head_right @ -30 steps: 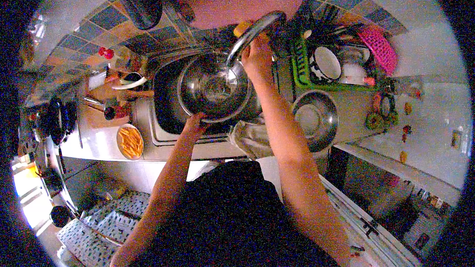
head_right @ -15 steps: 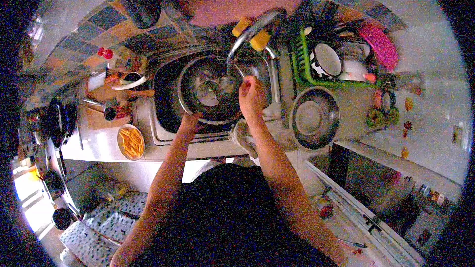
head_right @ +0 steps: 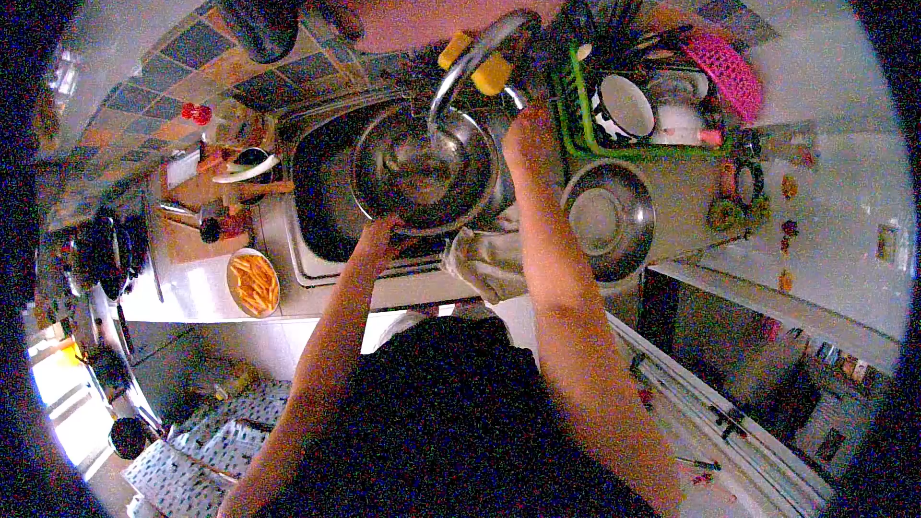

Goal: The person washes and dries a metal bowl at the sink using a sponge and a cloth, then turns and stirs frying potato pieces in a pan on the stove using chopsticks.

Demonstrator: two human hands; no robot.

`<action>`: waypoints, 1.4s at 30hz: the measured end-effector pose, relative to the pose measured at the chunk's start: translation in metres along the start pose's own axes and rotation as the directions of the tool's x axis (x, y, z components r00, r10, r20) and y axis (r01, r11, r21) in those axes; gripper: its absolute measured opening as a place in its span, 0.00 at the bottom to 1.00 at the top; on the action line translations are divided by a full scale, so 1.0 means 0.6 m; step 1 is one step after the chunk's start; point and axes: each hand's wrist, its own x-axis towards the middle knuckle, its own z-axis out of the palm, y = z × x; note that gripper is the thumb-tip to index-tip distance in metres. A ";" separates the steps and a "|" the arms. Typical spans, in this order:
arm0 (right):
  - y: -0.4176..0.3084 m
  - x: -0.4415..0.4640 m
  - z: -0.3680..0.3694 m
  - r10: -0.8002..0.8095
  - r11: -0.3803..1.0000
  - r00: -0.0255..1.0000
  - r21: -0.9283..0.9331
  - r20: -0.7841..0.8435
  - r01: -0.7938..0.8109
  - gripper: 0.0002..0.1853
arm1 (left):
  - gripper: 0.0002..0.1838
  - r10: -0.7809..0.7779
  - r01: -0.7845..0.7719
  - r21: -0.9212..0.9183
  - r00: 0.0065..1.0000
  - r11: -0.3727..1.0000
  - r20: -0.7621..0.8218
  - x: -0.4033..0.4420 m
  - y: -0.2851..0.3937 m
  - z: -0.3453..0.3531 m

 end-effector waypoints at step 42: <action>-0.013 -0.198 0.169 0.107 0.507 0.732 0.597 0.673 -0.622 0.15 | 0.17 0.141 -0.117 0.107 0.957 0.987 -0.252 0.137 -0.027 -0.173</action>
